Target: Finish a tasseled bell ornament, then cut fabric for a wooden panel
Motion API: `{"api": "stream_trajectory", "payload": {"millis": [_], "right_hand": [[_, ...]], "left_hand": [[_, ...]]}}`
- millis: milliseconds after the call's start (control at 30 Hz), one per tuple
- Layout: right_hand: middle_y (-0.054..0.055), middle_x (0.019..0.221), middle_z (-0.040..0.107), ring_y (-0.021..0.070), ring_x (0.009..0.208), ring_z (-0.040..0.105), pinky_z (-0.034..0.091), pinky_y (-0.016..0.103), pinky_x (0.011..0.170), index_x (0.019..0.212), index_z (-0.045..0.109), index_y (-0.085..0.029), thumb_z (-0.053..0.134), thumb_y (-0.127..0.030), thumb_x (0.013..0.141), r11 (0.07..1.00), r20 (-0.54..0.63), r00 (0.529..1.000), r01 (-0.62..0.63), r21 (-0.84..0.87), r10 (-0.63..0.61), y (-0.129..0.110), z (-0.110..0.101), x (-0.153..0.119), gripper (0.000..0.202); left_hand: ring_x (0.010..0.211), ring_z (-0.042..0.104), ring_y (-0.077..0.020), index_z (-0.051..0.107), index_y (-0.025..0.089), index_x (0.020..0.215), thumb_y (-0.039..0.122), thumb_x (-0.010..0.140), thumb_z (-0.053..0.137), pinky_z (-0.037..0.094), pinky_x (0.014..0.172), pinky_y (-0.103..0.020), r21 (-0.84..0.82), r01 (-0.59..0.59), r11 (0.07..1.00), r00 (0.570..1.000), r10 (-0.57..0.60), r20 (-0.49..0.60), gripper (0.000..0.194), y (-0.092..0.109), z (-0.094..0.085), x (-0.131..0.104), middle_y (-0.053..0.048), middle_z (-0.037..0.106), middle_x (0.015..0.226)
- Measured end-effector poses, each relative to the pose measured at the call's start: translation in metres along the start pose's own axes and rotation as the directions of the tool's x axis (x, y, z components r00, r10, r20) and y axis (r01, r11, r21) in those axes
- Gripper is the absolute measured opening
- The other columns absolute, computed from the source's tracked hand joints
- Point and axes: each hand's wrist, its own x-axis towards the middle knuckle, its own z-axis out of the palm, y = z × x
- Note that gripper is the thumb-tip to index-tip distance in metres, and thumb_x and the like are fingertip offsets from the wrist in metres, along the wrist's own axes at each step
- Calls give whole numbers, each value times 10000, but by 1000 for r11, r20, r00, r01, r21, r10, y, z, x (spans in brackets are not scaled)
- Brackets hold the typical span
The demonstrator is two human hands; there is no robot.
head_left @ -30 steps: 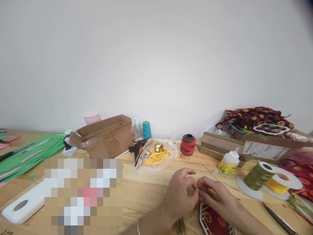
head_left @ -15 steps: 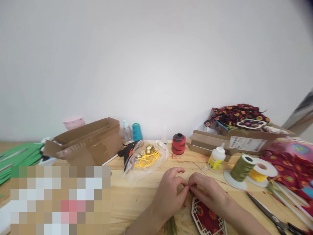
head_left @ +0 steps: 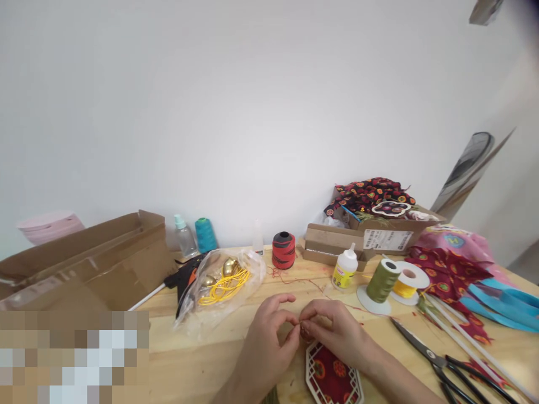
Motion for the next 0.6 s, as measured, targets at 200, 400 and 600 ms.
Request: {"api": "stream_trajectory", "payload": {"millis": [200,400,600], "right_hand": [[29,719,612,147,709,563,437,263,664,761,659,-196,536,-230,806,989,-128,981,143,-41,-147,0,-4,2,135],[19,671,619,148,681,562,443,258,646,706,670,-187,585,-268,778,993,-157,987,58,99,-42,0,-4,3,138],[20,699,621,145,705,567,434,259,679,738,670,-200,566,-238,796,993,-147,983,114,25,-109,0,-4,1,125]], "left_hand": [[1097,475,-230,608,196,679,251,751,517,330,951,-396,-394,155,906,988,-144,57,128,-6,7,2,-85,544,1117],[1136,442,-255,647,171,637,322,727,563,329,942,-377,-588,267,764,964,-215,158,195,-10,8,7,-104,554,1133],[1122,455,-263,641,161,614,323,723,564,320,941,-391,-572,278,772,961,-214,178,209,-9,7,8,-114,573,1100]]}}
